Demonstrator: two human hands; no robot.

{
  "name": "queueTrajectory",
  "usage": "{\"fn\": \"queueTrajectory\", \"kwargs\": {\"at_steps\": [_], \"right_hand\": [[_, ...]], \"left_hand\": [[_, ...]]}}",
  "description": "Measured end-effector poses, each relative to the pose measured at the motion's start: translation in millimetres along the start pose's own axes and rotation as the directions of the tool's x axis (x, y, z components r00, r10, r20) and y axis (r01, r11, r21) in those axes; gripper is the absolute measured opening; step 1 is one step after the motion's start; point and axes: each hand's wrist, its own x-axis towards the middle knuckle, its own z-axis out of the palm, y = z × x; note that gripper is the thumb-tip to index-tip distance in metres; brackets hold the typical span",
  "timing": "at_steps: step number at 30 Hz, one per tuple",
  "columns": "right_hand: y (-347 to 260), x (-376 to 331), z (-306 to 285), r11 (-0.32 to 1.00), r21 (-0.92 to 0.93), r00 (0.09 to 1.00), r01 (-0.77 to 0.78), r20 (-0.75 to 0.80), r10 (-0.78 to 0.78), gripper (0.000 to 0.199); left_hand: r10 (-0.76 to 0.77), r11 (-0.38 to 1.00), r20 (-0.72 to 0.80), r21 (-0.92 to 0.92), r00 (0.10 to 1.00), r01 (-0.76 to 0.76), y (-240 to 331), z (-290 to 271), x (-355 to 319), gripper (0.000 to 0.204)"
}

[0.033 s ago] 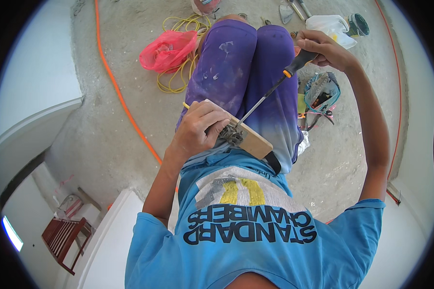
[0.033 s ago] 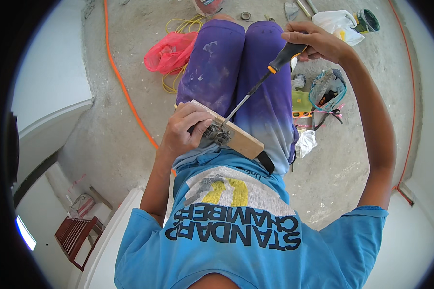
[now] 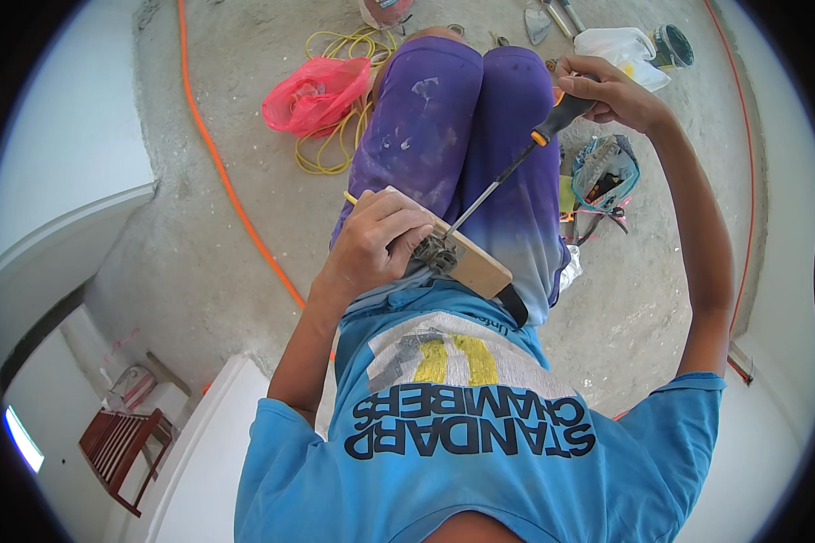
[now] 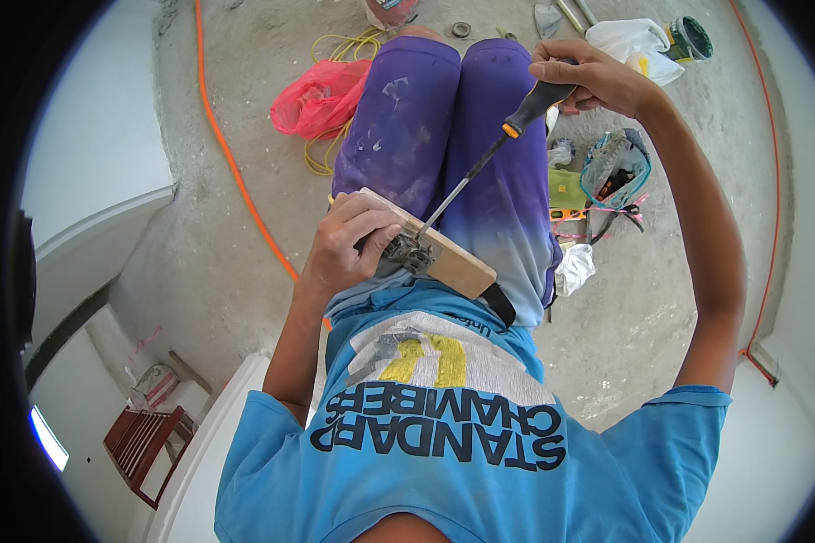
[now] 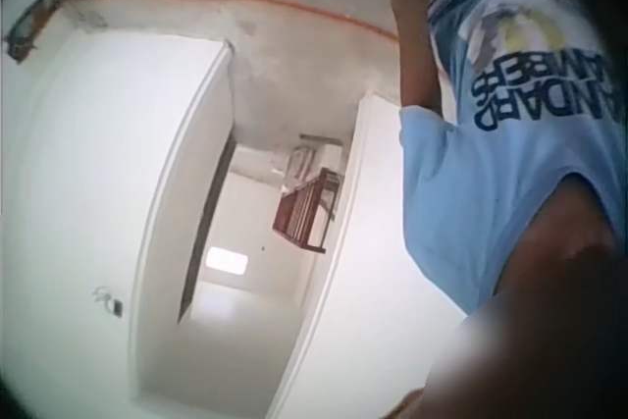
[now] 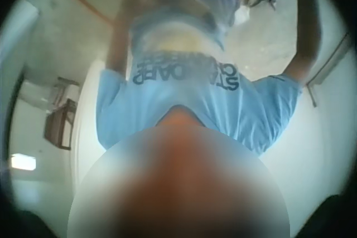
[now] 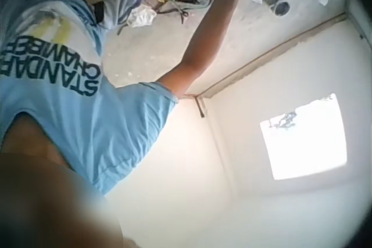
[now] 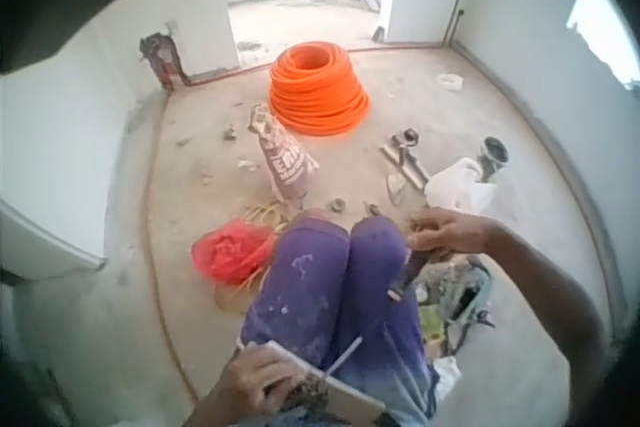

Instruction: The recorder is assembling an electrical outlet by wiring a socket onto a small piece of wood.

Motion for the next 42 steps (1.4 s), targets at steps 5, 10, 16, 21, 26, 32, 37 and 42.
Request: {"fn": "queueTrajectory", "kwargs": {"at_steps": [5,10,16,21,26,32,37,42], "right_hand": [[19,15,6,0.915,0.104,0.913,0.390,0.089,-0.399,0.046],[-20,15,0,0.870,-0.253,0.892,-0.424,0.051,0.449,0.050],[14,22,-1,0.940,-0.040,0.928,0.338,0.178,-0.326,0.046],[-6,13,-1,0.983,-0.032,0.976,0.178,0.134,-0.173,0.044],[-22,16,-2,0.920,-0.287,0.956,-0.269,0.034,0.290,0.045],[-7,27,1,0.957,-0.123,0.944,0.262,0.241,-0.227,0.050],[-37,26,3,0.830,-0.477,0.829,-0.288,0.310,0.466,0.063],[-49,21,10,0.807,-0.590,0.795,-0.029,0.475,0.376,0.045]], "left_hand": [[0.012,1.000,-0.018,-0.015,1.000,-0.012,-5,2,-4,0.008],[0.010,1.000,-0.031,-0.029,0.999,-0.011,-8,1,-8,0.009],[0.021,0.998,-0.033,-0.060,0.999,-0.023,-7,1,-7,0.010],[-0.002,0.997,-0.023,-0.075,1.000,0.000,-9,0,-7,0.011],[0.012,0.997,-0.026,-0.081,1.000,-0.014,-9,1,-6,0.012],[0.023,0.997,-0.042,-0.074,0.999,-0.027,-12,4,-8,0.012],[0.101,0.995,-0.135,-0.002,0.986,-0.103,-23,15,-22,0.008],[0.154,0.988,-0.200,0.058,0.968,-0.145,-27,20,-21,0.007]]}}
